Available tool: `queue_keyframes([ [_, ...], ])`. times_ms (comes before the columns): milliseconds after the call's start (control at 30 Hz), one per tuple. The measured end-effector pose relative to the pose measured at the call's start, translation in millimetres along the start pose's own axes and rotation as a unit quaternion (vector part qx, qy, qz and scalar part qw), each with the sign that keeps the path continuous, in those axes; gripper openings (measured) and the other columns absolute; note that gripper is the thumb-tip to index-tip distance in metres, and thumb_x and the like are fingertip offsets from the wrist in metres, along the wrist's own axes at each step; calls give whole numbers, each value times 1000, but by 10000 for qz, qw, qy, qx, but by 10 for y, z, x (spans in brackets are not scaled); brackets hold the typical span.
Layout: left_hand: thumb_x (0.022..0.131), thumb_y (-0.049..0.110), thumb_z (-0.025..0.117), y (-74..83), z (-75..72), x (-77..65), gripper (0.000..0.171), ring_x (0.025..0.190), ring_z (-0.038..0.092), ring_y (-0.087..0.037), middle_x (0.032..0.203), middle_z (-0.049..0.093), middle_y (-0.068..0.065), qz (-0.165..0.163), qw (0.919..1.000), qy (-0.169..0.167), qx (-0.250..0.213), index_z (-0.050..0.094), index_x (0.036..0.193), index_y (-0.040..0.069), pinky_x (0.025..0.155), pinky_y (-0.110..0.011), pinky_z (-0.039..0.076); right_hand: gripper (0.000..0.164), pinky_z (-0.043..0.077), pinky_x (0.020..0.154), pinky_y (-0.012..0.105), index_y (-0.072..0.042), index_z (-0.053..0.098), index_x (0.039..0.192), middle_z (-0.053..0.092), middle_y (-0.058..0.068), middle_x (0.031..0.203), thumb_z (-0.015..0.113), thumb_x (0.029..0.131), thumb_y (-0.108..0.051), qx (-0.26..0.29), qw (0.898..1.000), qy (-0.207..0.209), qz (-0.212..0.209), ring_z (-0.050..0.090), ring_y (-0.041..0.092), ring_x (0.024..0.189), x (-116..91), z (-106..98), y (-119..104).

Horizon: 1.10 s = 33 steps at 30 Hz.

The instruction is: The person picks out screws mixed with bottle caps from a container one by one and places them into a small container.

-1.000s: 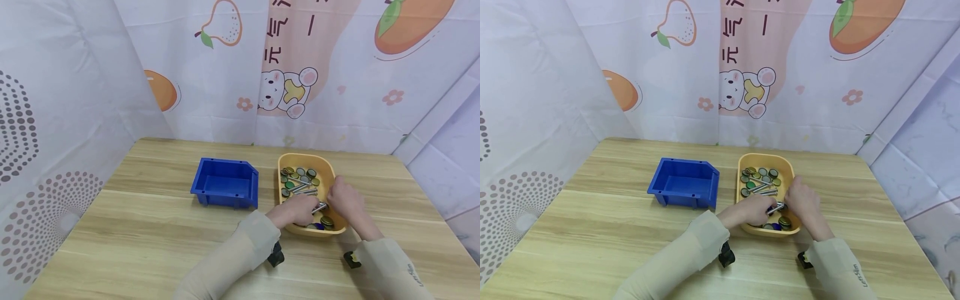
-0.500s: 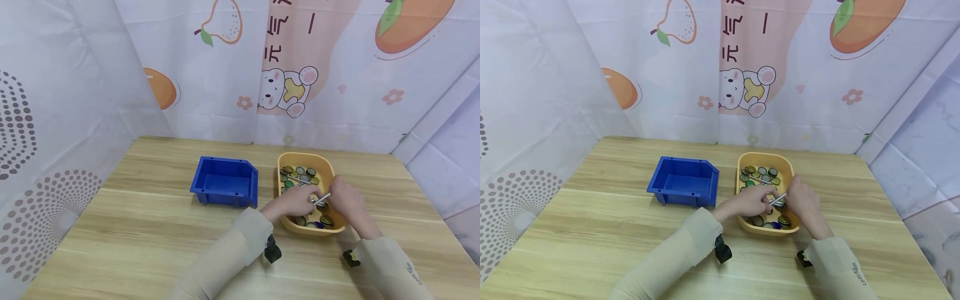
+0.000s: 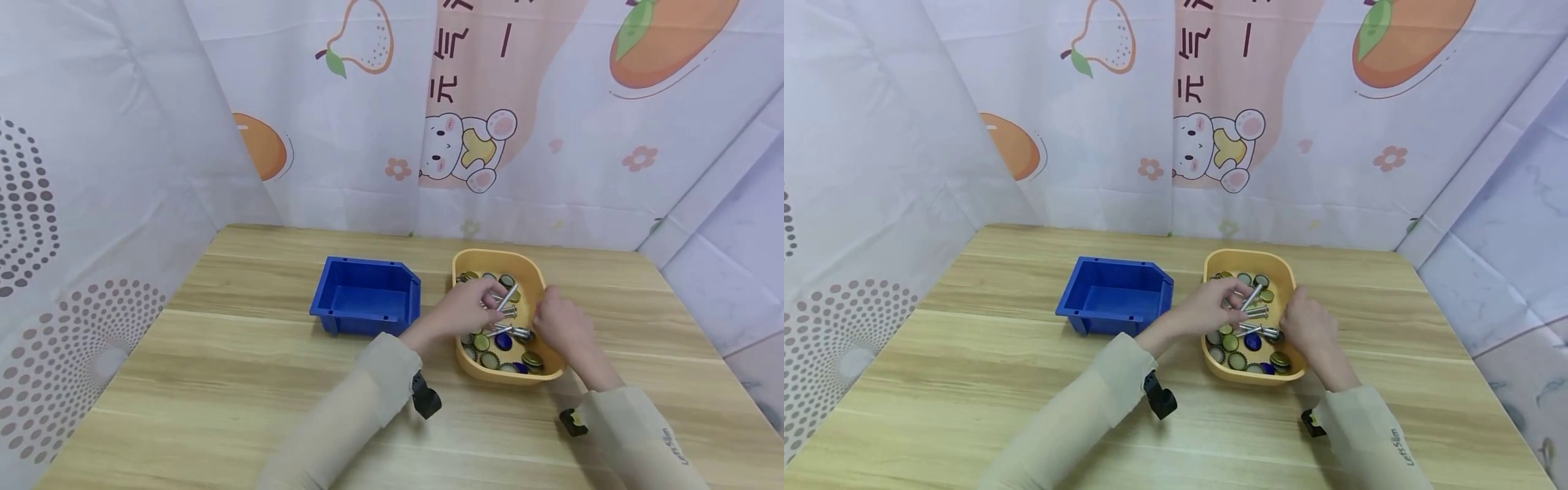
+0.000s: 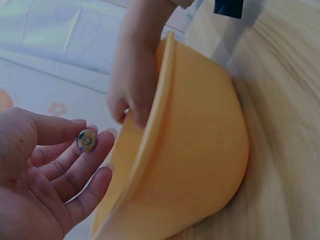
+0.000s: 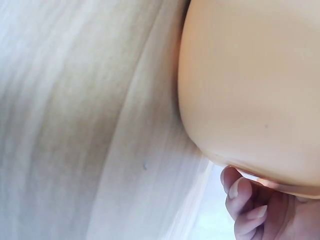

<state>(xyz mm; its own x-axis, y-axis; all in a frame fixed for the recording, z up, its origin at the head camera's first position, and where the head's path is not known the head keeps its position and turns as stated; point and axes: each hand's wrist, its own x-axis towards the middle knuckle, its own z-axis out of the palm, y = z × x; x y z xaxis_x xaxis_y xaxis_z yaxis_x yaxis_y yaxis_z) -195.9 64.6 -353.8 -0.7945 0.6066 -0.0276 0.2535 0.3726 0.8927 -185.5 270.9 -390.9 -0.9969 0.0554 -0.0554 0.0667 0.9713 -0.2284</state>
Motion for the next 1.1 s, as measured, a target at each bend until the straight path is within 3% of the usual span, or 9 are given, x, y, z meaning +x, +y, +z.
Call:
queue_keyframes([
  [267,87,9,62,-65,-325,-94,34,75,65,-22,85,62,-3,70,9999,17,-126,53,120,8,59,-24,51,32,37,42,39,8,39,106,54,25,72,30,94,-20,-23,10000,52,12,53,33,57,-11,23,18],
  [467,87,10,61,-108,-559,-181,35,79,67,-27,90,62,-7,47,9998,203,-70,53,121,9,61,-25,51,34,37,41,37,9,38,109,54,24,72,29,94,-20,9,10000,-33,28,53,31,56,-28,22,20],
  [733,88,14,59,-140,-873,-323,38,79,66,-20,93,62,-5,-93,9984,521,205,51,126,13,67,-27,50,33,36,40,34,9,38,107,52,20,69,28,94,-19,34,10000,7,21,50,27,52,-11,-19,22],
  [867,87,12,61,-216,-1021,-399,37,82,66,-27,93,62,-8,-15,9976,685,113,52,123,10,73,-35,54,34,36,40,35,9,37,109,52,20,69,28,93,-20,-4,10000,-23,24,50,27,52,-1,-12,23],
  [967,87,12,60,-282,-1136,-471,36,82,66,-28,93,61,-8,-22,9960,834,308,53,122,9,72,-36,54,36,36,39,34,10,37,111,52,19,68,28,93,-20,6,10000,-30,-9,49,26,51,4,5,19],
  [1100,88,13,59,-385,-1275,-576,35,76,64,-19,92,60,-5,-181,9902,1020,934,53,122,9,64,-27,49,36,36,37,32,11,36,111,51,18,66,29,94,-20,67,10000,6,-51,49,24,49,6,21,14],
])
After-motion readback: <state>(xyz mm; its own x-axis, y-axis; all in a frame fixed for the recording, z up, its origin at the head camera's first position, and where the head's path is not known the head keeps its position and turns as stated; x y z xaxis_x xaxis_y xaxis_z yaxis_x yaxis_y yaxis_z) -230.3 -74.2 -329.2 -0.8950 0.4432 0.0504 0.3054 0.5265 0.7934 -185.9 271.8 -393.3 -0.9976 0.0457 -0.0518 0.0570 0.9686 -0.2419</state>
